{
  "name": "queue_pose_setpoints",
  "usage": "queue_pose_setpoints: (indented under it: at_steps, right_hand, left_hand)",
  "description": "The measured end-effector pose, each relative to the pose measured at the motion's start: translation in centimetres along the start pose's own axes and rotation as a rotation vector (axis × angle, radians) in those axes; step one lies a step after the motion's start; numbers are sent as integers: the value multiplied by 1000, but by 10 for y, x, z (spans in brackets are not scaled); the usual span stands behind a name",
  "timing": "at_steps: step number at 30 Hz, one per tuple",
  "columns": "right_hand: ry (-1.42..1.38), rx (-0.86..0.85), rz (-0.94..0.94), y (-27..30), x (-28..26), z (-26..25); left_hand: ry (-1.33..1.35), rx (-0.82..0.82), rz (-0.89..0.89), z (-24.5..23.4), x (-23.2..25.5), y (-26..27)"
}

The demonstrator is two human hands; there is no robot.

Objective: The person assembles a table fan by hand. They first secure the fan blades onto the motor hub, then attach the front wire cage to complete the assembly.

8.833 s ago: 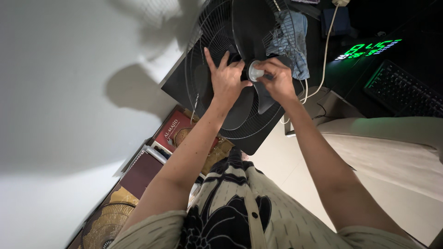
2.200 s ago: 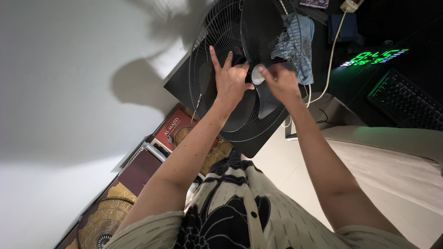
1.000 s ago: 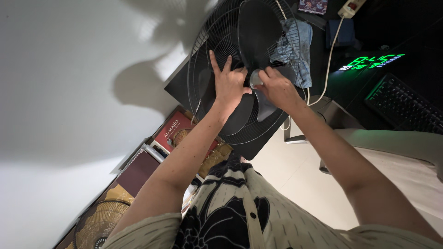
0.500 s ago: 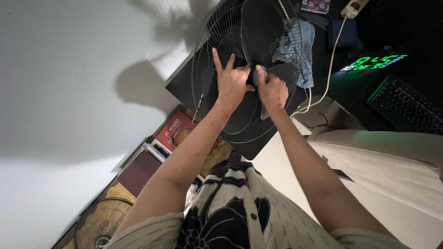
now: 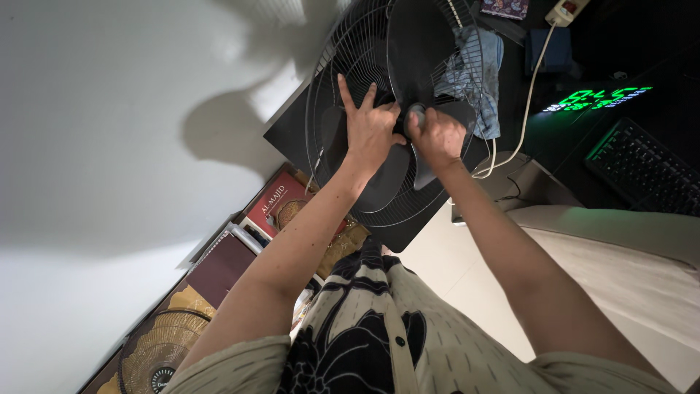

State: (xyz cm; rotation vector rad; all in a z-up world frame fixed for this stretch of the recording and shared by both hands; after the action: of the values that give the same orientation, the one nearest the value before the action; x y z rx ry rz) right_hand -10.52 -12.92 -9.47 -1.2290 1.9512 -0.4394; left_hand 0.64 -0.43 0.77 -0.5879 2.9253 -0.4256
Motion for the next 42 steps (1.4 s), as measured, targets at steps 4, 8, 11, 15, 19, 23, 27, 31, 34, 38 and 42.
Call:
queue_pose_setpoints:
  at_steps: [4, 8, 11, 15, 19, 23, 27, 31, 34, 38, 42]
  right_hand:
    - [-66, -117, 75, -5, -4, -10]
    - [-4, -248, 489, -15, -21, -12]
    - [23, -237, 627, -21, -30, -11]
    - [52, -137, 599, -18, -35, -3]
    - [22, -39, 487, -11, -29, 4]
    - [1, 59, 116, -10, -14, 0]
    - [-44, 17, -140, -17, -5, -10]
    - [-74, -138, -388, -30, 2, -22]
    - [-73, -213, -566, -39, 12, -30]
    - [-26, -212, -523, -39, 10, -31]
    - [-116, -154, -153, -18, -3, -26]
  left_hand:
    - [-1, -24, -5, -1, 0, 1]
    - [11, 10, -4, -1, -1, 2]
    - [-10, -3, 7, 2, -2, 0]
    - [-3, 30, 13, 5, 0, -2]
    - [-17, -9, 21, 4, -2, -3]
    - [-26, -70, 12, 0, -2, -3]
    - [-21, -77, 8, -2, -2, -5]
    - [-30, -44, 35, -2, -6, 0]
    - [-32, -44, 35, -1, -6, 3]
    - [-14, 0, 24, -3, -6, 5]
    - [-12, -1, 22, -9, -7, 5]
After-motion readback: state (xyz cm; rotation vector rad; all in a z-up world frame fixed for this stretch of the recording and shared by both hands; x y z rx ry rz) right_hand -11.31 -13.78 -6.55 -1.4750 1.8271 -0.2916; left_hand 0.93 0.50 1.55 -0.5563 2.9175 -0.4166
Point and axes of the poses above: each hand's wrist, its own y-axis away from the middle knuckle, its own z-axis out of the palm, x = y × z, the point moved 1 cm from there along -y, towards the middle knuckle, and after that the axes turned 12 degrees about -y, right-handed, at the moved point
